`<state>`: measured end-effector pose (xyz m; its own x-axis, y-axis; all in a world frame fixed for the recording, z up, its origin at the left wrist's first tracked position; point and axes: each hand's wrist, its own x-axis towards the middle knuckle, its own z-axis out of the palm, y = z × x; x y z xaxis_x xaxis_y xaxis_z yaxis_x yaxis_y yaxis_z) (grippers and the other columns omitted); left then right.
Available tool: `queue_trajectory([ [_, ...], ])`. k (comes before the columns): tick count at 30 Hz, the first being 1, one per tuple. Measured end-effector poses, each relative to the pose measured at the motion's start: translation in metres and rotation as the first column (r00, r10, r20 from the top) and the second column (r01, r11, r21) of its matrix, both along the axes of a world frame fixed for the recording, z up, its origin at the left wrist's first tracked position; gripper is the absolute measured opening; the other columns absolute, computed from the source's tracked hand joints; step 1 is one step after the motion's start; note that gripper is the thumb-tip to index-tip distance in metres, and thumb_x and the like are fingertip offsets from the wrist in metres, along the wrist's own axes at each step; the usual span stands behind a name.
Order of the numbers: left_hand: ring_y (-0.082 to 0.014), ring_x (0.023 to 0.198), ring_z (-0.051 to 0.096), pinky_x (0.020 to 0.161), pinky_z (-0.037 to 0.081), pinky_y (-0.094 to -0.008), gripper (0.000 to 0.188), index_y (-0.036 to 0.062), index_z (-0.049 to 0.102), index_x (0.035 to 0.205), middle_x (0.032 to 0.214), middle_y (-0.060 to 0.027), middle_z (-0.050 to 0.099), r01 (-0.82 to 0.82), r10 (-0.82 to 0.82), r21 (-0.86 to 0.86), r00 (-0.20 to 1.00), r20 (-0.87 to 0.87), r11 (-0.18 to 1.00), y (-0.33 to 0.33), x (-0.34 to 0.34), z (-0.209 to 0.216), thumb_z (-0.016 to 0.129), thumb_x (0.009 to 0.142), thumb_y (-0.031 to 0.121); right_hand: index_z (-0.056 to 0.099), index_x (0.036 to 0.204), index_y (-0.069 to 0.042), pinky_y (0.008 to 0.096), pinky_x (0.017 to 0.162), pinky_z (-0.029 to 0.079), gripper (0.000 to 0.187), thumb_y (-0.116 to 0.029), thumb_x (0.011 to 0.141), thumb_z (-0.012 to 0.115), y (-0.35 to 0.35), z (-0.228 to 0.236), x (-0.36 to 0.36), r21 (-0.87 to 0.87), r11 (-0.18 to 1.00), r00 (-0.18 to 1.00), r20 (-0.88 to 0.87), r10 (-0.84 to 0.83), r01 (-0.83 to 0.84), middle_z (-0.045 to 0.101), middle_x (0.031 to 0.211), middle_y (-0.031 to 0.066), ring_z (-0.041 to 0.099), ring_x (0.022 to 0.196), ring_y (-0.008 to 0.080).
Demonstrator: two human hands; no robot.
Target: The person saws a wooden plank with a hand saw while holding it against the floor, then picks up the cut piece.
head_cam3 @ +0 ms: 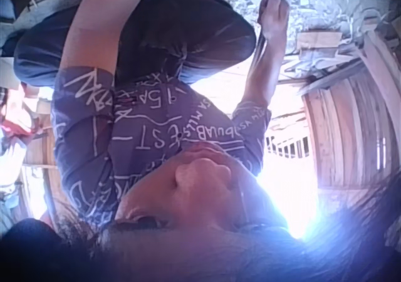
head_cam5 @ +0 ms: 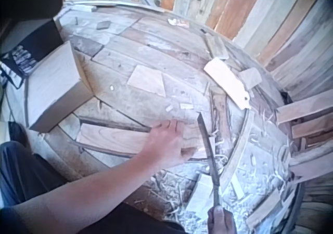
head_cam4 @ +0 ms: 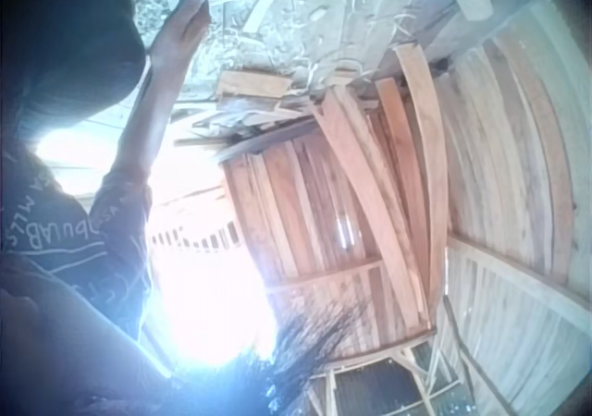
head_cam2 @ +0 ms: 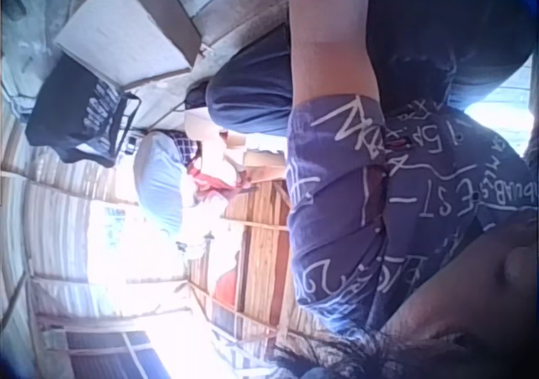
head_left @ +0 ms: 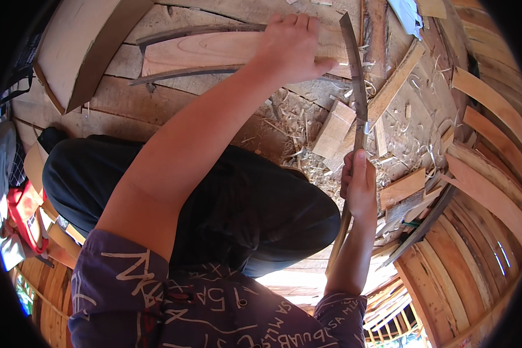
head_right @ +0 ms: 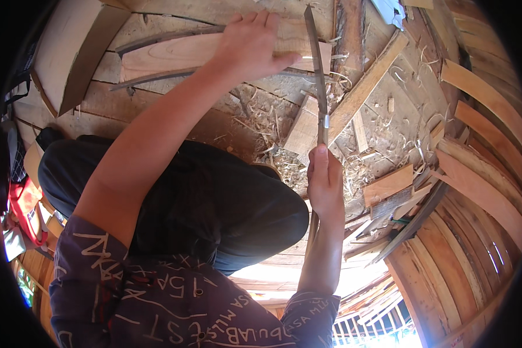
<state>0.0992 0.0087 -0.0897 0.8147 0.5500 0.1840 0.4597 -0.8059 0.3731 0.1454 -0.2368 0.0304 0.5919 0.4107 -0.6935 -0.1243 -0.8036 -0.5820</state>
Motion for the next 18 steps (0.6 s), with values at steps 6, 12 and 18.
queue_trajectory([
  [6,-0.0296,0.097,0.064,0.084,0.045,-0.0438,0.068,-0.0026,0.058,0.106,0.099,-0.0163,0.064,0.002,-0.003,0.038,0.999,0.036,0.999,-0.002,0.000,-0.002,0.066,0.078,0.059,0.043,0.076,-0.014,0.0237,0.037,0.022,0.052,-0.059,0.100,0.036,0.049,-0.045,0.031,0.029,0.996,0.994,0.080,0.078,-0.081,0.031,0.053,-0.0070,0.027,0.040,0.0046],
  [12,-0.0294,0.095,0.064,0.083,0.045,-0.0433,0.069,-0.0018,0.058,0.107,0.098,-0.0158,0.064,0.004,-0.006,0.030,0.998,0.063,1.000,-0.002,0.000,-0.005,0.066,0.077,0.059,0.046,0.077,-0.013,0.0239,0.037,0.022,0.053,-0.062,0.097,0.038,0.108,-0.060,0.055,0.021,0.998,0.995,0.080,0.060,-0.061,0.032,0.054,-0.0066,0.027,0.042,0.0053],
  [18,-0.0265,0.092,0.064,0.082,0.044,-0.0398,0.069,0.0003,0.058,0.109,0.096,-0.0130,0.063,0.093,-0.102,0.093,0.991,0.090,0.991,-0.008,-0.007,-0.001,0.068,0.075,0.060,0.047,0.080,-0.013,0.0227,0.038,0.020,0.051,-0.060,0.098,0.039,0.088,-0.044,0.041,-0.001,1.000,0.998,0.066,-0.024,0.024,0.031,0.055,-0.0072,0.026,0.042,0.0047],
])
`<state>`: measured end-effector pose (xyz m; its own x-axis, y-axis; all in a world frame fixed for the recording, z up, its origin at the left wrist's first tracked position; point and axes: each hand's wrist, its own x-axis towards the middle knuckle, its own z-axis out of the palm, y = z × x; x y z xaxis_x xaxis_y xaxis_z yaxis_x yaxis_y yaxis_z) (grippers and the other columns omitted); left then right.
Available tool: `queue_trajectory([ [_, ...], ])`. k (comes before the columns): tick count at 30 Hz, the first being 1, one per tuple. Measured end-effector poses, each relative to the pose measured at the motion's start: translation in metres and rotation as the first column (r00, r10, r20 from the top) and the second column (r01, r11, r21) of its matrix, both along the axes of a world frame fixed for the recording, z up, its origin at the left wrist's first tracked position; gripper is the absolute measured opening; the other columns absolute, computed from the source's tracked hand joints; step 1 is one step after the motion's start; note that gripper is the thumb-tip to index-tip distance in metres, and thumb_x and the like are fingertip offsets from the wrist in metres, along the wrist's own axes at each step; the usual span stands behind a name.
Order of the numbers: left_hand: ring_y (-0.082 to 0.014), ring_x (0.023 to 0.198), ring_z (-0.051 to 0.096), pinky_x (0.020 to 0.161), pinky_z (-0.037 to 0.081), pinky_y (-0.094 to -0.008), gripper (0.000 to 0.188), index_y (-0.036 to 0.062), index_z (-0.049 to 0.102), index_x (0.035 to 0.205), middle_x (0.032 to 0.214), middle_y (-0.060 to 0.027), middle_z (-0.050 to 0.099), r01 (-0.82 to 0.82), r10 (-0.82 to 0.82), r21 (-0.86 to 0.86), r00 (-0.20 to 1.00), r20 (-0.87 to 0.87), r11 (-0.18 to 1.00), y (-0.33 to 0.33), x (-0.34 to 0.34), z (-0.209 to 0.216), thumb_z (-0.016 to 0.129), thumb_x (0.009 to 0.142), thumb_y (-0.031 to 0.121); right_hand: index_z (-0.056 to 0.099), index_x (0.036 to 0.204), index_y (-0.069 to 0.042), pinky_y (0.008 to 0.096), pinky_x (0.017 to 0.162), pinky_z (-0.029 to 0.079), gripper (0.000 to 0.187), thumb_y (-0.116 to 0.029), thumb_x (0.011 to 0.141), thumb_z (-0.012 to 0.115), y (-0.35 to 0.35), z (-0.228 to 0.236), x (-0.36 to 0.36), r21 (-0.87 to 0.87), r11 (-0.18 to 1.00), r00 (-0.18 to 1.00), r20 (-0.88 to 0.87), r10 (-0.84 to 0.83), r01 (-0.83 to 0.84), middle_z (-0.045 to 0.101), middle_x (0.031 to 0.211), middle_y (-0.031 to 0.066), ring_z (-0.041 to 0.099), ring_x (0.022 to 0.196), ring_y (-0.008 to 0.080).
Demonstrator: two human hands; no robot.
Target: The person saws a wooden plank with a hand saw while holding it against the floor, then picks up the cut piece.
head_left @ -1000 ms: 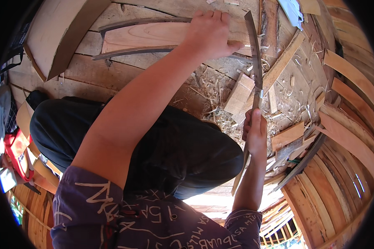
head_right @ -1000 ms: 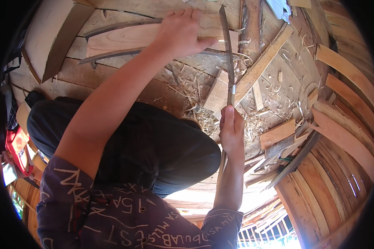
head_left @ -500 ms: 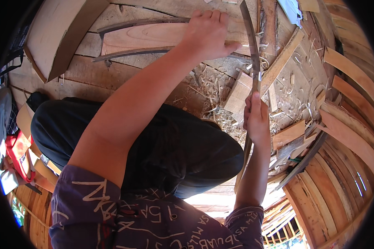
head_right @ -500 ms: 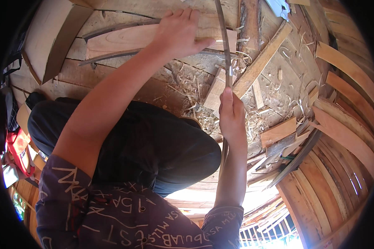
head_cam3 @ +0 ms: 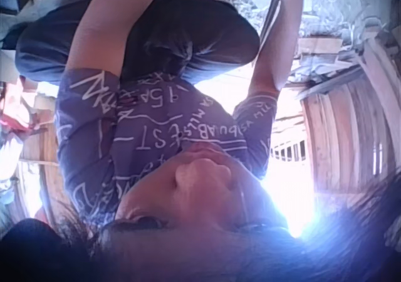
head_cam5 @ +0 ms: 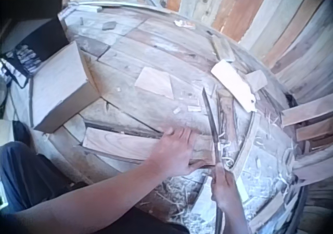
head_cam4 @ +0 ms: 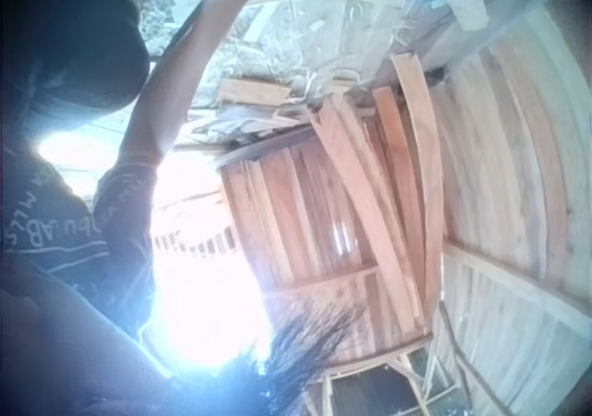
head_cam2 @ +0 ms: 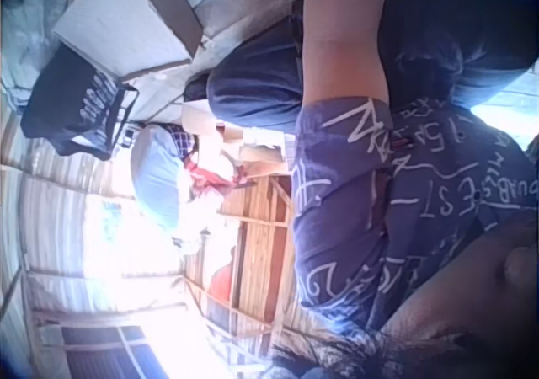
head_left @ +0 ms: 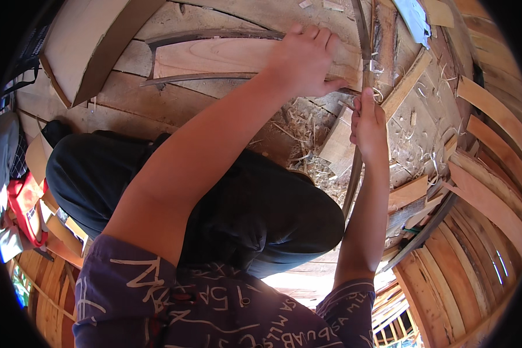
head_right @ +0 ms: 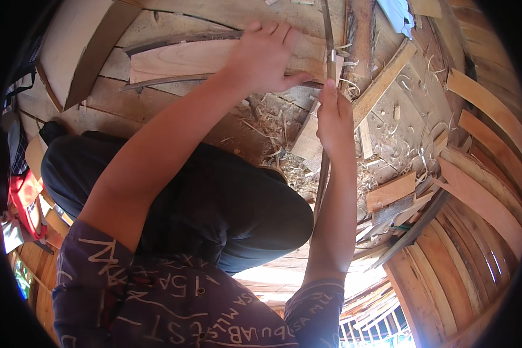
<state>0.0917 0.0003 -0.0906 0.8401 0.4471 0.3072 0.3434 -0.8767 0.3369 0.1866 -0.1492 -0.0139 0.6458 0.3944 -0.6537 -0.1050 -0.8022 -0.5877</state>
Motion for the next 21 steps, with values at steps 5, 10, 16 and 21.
queue_trajectory([
  [5,-0.0251,0.090,0.064,0.082,0.043,-0.0381,0.069,0.0016,0.058,0.109,0.098,-0.0120,0.063,-0.015,0.014,-0.027,1.000,-0.027,1.000,0.001,0.001,0.004,0.070,0.073,0.060,0.050,0.081,-0.008,0.0247,0.039,0.027,0.054,-0.058,0.099,0.037,0.003,-0.003,0.005,0.066,0.992,0.978,-0.187,-0.089,0.103,0.035,0.056,-0.0034,0.031,0.044,0.0069],
  [10,-0.0258,0.093,0.064,0.083,0.045,-0.0389,0.069,0.0013,0.059,0.108,0.098,-0.0133,0.065,-0.028,0.028,-0.050,1.000,0.007,0.998,0.003,0.002,0.002,0.070,0.073,0.059,0.046,0.083,-0.011,0.0234,0.039,0.021,0.052,-0.060,0.098,0.037,0.011,0.001,0.012,0.065,0.987,0.957,-0.263,-0.123,0.145,0.031,0.056,-0.0055,0.026,0.043,0.0055],
  [16,-0.0295,0.098,0.064,0.086,0.046,-0.0430,0.071,-0.0014,0.059,0.109,0.105,-0.0159,0.064,-0.064,0.050,-0.136,0.993,-0.103,0.989,0.009,0.012,0.004,0.069,0.074,0.060,0.050,0.074,-0.009,0.0245,0.040,0.026,0.054,-0.053,0.102,0.035,-0.013,-0.014,0.026,0.125,0.951,0.734,0.667,0.130,-0.282,0.036,0.056,-0.0022,0.032,0.044,0.0069],
  [21,-0.0296,0.102,0.063,0.089,0.045,-0.0430,0.070,-0.0022,0.059,0.108,0.106,-0.0166,0.064,-0.083,0.064,-0.137,0.988,-0.138,0.987,0.011,0.011,0.003,0.067,0.077,0.059,0.045,0.082,-0.011,0.0222,0.039,0.021,0.054,-0.060,0.100,0.033,-0.041,0.023,0.011,0.108,0.986,0.988,0.068,-0.135,0.128,0.031,0.058,-0.0050,0.027,0.045,0.0040],
])
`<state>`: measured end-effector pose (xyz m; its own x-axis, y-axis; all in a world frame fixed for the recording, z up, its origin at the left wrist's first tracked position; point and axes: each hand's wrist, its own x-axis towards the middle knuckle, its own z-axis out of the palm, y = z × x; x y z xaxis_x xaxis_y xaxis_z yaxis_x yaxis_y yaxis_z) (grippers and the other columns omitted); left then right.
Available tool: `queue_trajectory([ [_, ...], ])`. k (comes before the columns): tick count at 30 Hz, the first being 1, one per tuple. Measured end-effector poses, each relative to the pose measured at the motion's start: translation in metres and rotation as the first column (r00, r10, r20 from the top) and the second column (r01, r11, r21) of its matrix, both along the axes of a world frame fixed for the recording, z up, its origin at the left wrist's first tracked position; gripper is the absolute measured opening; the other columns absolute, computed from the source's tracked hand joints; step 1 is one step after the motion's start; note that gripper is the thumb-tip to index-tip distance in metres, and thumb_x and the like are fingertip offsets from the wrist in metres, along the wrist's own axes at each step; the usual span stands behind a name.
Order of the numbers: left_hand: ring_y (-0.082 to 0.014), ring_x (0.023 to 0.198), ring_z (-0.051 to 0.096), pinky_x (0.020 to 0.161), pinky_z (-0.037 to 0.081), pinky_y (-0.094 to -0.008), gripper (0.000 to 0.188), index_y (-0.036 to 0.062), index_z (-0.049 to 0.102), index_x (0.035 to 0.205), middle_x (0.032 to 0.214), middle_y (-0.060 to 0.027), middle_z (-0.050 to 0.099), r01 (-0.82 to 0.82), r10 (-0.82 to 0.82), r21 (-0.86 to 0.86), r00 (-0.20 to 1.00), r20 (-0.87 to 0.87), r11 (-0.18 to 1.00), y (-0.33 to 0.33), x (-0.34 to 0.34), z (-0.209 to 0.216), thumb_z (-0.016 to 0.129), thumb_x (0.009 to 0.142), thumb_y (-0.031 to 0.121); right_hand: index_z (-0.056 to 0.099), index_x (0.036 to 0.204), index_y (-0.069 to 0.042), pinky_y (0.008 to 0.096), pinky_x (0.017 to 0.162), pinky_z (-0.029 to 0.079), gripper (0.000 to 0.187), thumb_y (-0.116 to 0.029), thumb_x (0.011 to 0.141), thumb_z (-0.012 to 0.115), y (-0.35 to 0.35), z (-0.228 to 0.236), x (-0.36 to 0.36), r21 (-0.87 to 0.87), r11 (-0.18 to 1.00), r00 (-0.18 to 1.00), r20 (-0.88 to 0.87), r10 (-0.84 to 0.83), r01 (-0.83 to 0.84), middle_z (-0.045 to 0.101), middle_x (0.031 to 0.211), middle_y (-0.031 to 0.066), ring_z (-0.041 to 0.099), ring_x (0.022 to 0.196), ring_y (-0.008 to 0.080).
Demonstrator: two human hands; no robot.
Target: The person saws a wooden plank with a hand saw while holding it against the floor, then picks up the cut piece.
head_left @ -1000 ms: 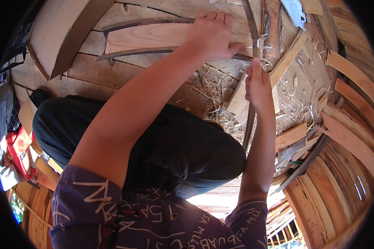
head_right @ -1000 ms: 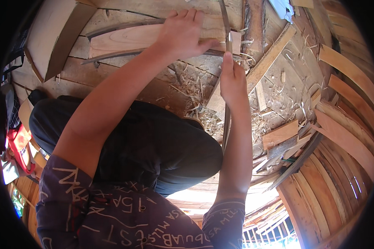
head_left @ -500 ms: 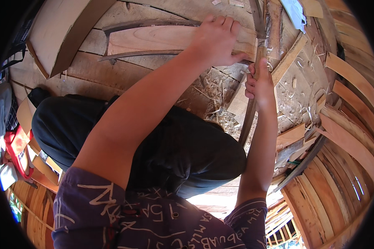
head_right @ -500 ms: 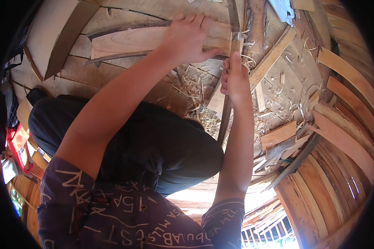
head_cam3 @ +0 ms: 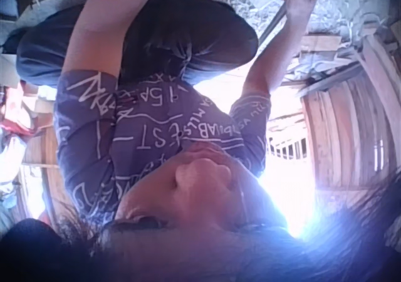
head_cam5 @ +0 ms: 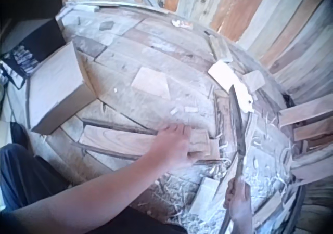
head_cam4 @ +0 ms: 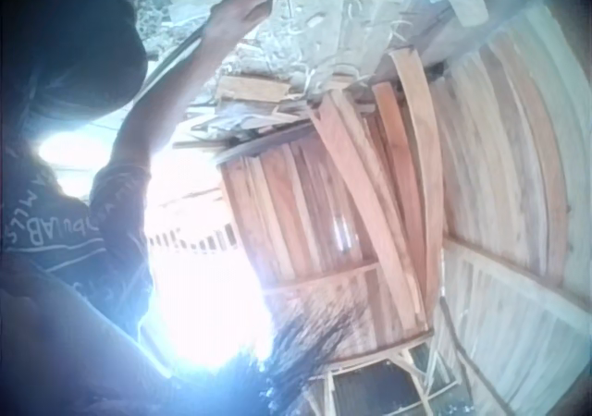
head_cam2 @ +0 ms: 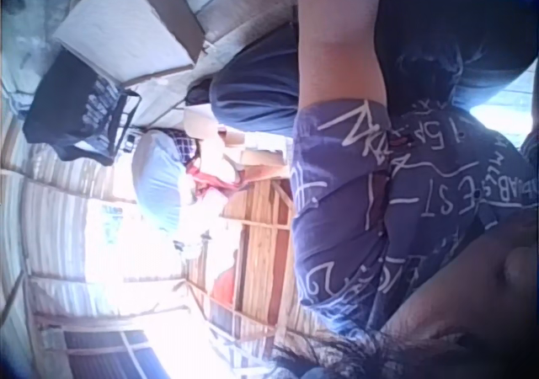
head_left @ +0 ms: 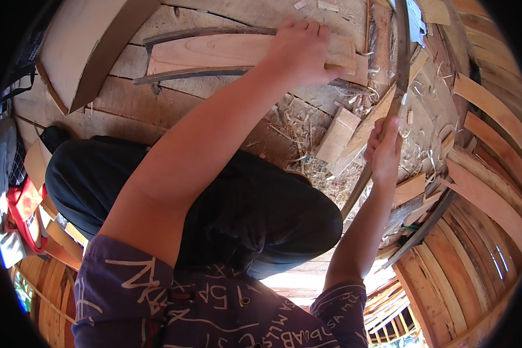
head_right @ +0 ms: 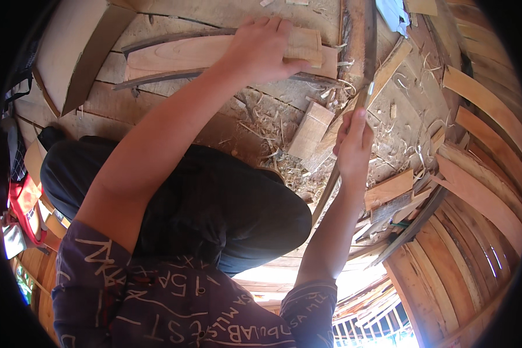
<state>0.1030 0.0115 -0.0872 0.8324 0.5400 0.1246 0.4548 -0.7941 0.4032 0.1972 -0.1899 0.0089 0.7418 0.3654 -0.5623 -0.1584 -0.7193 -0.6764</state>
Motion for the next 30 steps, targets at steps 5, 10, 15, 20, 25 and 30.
queue_trajectory([
  [5,-0.0293,0.106,0.062,0.094,0.043,-0.0439,0.069,-0.0024,0.059,0.109,0.108,-0.0165,0.064,-0.035,0.034,-0.011,0.999,-0.028,0.999,-0.007,0.003,0.005,0.066,0.078,0.059,0.044,0.081,-0.011,0.0200,0.038,0.021,0.050,-0.057,0.101,0.036,-0.050,-0.008,-0.032,0.027,0.989,0.971,-0.190,0.148,-0.145,0.031,0.057,-0.0066,0.026,0.044,0.0019],
  [10,-0.0298,0.106,0.062,0.093,0.044,-0.0444,0.071,-0.0036,0.058,0.112,0.109,-0.0170,0.064,-0.038,0.038,-0.024,0.999,-0.001,0.999,-0.005,0.002,0.000,0.066,0.079,0.059,0.044,0.080,-0.011,0.0203,0.038,0.021,0.049,-0.055,0.102,0.035,-0.070,-0.005,-0.050,0.042,0.993,0.974,-0.191,0.119,-0.113,0.032,0.057,-0.0067,0.027,0.045,0.0021],
  [15,-0.0301,0.105,0.063,0.093,0.044,-0.0445,0.073,-0.0045,0.058,0.115,0.109,-0.0177,0.064,-0.024,0.024,-0.001,0.999,-0.041,1.000,-0.005,0.004,0.005,0.065,0.080,0.059,0.046,0.079,-0.010,0.0216,0.039,0.022,0.049,-0.051,0.103,0.035,-0.083,-0.005,-0.053,0.044,0.995,0.972,-0.216,0.098,-0.091,0.034,0.057,-0.0062,0.029,0.045,0.0028],
  [20,-0.0302,0.105,0.063,0.092,0.044,-0.0447,0.074,-0.0043,0.058,0.114,0.108,-0.0187,0.064,-0.026,0.026,0.004,0.999,-0.042,1.000,-0.005,0.004,0.004,0.063,0.081,0.061,0.050,0.076,-0.007,0.0240,0.041,0.023,0.049,-0.045,0.104,0.037,-0.080,-0.001,-0.058,0.036,0.998,0.974,-0.220,0.061,-0.055,0.037,0.057,-0.0058,0.031,0.047,0.0033],
  [25,-0.0303,0.104,0.063,0.091,0.044,-0.0457,0.074,-0.0043,0.058,0.113,0.108,-0.0188,0.065,-0.023,0.024,0.019,0.999,-0.043,1.000,-0.005,0.003,0.006,0.063,0.081,0.062,0.046,0.081,-0.010,0.0215,0.037,0.022,0.051,-0.055,0.102,0.034,-0.089,-0.012,-0.056,0.067,0.986,0.974,-0.162,0.158,-0.149,0.033,0.056,-0.0062,0.027,0.043,0.0028],
  [30,-0.0304,0.105,0.063,0.092,0.044,-0.0462,0.075,-0.0045,0.058,0.114,0.109,-0.0190,0.065,-0.018,0.018,0.006,0.999,-0.047,1.000,-0.004,0.003,0.006,0.062,0.081,0.063,0.047,0.078,-0.008,0.0232,0.040,0.022,0.052,-0.052,0.103,0.035,-0.087,-0.011,-0.058,0.062,0.989,0.978,-0.156,0.139,-0.131,0.034,0.056,-0.0057,0.028,0.045,0.0035],
])
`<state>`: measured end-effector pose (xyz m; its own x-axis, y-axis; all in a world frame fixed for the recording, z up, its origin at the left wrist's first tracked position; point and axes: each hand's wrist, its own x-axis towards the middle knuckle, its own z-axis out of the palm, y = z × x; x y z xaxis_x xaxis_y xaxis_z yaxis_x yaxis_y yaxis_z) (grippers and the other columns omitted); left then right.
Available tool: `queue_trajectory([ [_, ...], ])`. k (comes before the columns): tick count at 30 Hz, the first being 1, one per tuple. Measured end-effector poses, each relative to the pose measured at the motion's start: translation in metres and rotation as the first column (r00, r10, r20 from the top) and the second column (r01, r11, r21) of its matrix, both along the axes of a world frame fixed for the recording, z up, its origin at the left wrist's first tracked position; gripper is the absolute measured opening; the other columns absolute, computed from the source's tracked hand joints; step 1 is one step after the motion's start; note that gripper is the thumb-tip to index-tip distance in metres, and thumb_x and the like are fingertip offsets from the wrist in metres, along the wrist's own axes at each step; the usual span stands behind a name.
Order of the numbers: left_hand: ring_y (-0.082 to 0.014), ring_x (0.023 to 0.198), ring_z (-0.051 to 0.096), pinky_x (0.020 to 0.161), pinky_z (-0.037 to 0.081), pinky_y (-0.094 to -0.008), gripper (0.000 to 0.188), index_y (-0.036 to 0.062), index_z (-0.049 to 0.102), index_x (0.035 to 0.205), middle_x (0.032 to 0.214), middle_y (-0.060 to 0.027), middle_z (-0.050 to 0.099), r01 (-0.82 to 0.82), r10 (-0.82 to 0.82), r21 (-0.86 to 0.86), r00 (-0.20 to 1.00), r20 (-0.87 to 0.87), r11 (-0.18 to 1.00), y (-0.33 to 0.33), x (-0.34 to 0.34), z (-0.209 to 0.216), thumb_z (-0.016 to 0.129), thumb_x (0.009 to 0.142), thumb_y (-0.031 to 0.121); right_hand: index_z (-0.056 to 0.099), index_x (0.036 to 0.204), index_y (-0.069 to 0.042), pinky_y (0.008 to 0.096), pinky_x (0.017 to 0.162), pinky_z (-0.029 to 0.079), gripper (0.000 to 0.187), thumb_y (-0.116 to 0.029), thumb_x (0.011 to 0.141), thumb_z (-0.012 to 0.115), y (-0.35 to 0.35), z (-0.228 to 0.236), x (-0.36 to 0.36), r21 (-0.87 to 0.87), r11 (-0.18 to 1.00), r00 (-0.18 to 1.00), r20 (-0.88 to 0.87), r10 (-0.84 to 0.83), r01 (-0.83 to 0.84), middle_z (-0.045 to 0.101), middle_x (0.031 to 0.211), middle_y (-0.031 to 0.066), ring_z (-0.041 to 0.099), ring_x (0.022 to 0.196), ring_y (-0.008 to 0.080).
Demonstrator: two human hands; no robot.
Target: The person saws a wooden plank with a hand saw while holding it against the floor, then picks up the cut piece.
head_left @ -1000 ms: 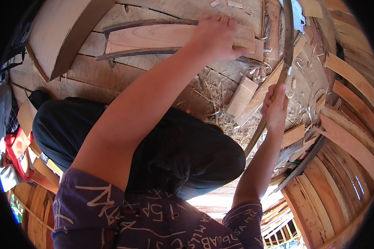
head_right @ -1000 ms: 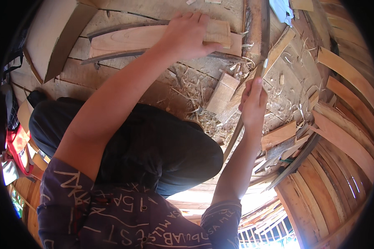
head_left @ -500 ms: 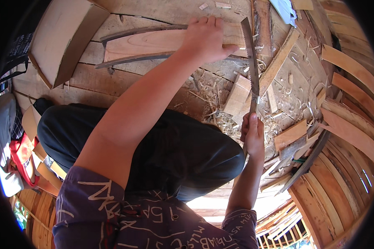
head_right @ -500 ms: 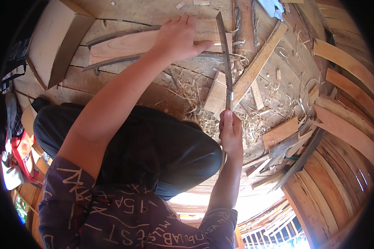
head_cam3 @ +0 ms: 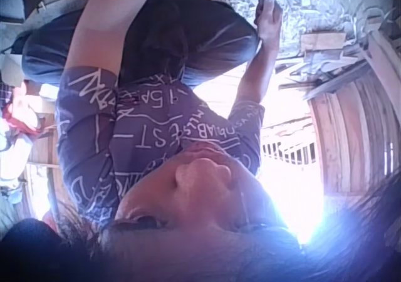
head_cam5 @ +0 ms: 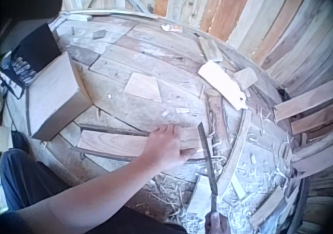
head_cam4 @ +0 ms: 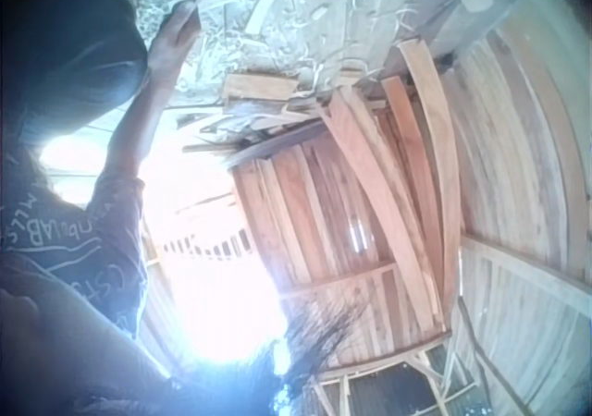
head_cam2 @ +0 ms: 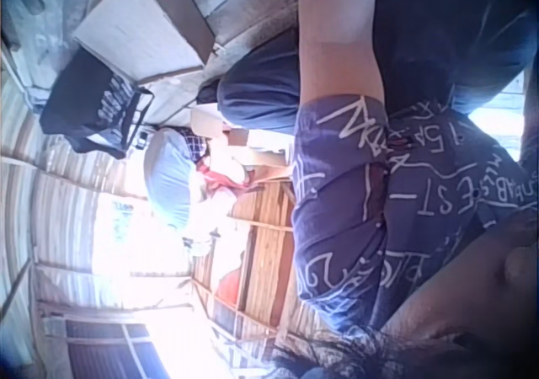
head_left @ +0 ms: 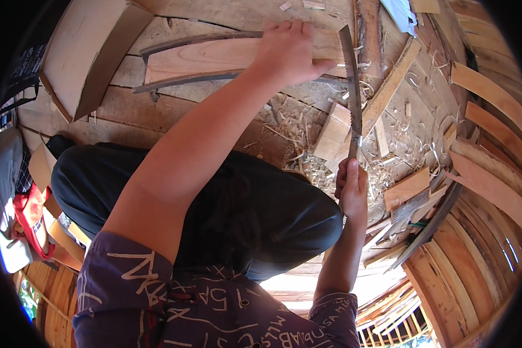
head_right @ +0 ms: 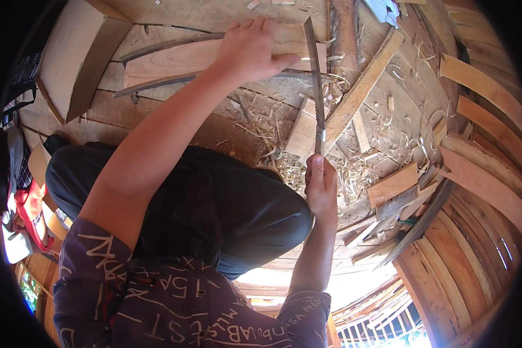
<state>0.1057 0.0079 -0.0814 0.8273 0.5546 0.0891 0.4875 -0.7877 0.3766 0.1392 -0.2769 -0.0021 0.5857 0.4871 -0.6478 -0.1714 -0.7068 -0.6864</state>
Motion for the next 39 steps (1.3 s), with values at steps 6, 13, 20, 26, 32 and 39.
queue_trajectory([
  [6,-0.0302,0.104,0.064,0.092,0.044,-0.0450,0.076,-0.0049,0.058,0.114,0.110,-0.0193,0.065,0.001,-0.001,-0.004,1.000,-0.010,1.000,0.000,0.000,0.000,0.062,0.081,0.063,0.049,0.074,-0.006,0.0259,0.044,0.023,0.052,-0.046,0.104,0.036,0.005,0.002,0.000,-0.012,0.999,0.999,-0.008,-0.032,0.032,0.037,0.056,-0.0053,0.031,0.048,0.0046],
  [13,-0.0302,0.102,0.064,0.090,0.046,-0.0445,0.075,-0.0045,0.059,0.110,0.106,-0.0183,0.066,-0.009,0.008,0.028,0.999,0.049,1.000,0.000,-0.001,-0.004,0.063,0.080,0.064,0.048,0.073,-0.007,0.0254,0.043,0.022,0.051,-0.045,0.104,0.036,0.006,0.006,-0.002,-0.029,0.999,1.000,-0.009,-0.028,0.028,0.036,0.056,-0.0054,0.031,0.047,0.0045],
  [20,-0.0304,0.100,0.065,0.088,0.046,-0.0446,0.072,-0.0039,0.059,0.109,0.103,-0.0177,0.066,-0.008,0.008,0.011,0.999,0.048,1.000,0.000,0.001,-0.007,0.063,0.080,0.063,0.045,0.077,-0.011,0.0221,0.037,0.022,0.053,-0.056,0.101,0.033,0.006,0.009,-0.005,-0.053,0.998,1.000,0.003,0.014,-0.013,0.032,0.055,-0.0062,0.027,0.042,0.0030],
  [26,-0.0302,0.102,0.064,0.090,0.045,-0.0437,0.072,-0.0044,0.058,0.110,0.102,-0.0183,0.065,0.024,-0.027,0.062,0.999,0.037,0.998,-0.001,-0.003,-0.004,0.062,0.082,0.061,0.045,0.077,-0.011,0.0228,0.037,0.023,0.053,-0.056,0.102,0.032,0.020,0.022,0.010,-0.168,0.982,0.990,0.089,0.105,-0.089,0.032,0.053,-0.0063,0.030,0.040,0.0038],
  [32,-0.0288,0.103,0.062,0.090,0.044,-0.0439,0.071,-0.0047,0.058,0.111,0.104,-0.0171,0.065,-0.022,0.022,0.006,0.999,0.026,1.000,0.001,-0.002,-0.006,0.062,0.082,0.060,0.043,0.078,-0.014,0.0228,0.036,0.021,0.053,-0.063,0.098,0.035,0.080,0.025,0.034,-0.238,0.971,0.994,-0.103,-0.034,0.009,0.029,0.053,-0.0067,0.025,0.040,0.0036],
  [39,-0.0258,0.106,0.061,0.092,0.041,-0.0437,0.072,-0.0041,0.059,0.113,0.107,-0.0157,0.065,-0.054,0.052,0.054,0.998,0.028,0.997,0.004,-0.004,-0.010,0.061,0.081,0.060,0.041,0.077,-0.014,0.0228,0.037,0.018,0.056,-0.067,0.095,0.038,0.098,0.024,0.043,-0.284,0.959,0.998,-0.069,-0.007,-0.013,0.027,0.053,-0.0075,0.021,0.040,0.0042],
])
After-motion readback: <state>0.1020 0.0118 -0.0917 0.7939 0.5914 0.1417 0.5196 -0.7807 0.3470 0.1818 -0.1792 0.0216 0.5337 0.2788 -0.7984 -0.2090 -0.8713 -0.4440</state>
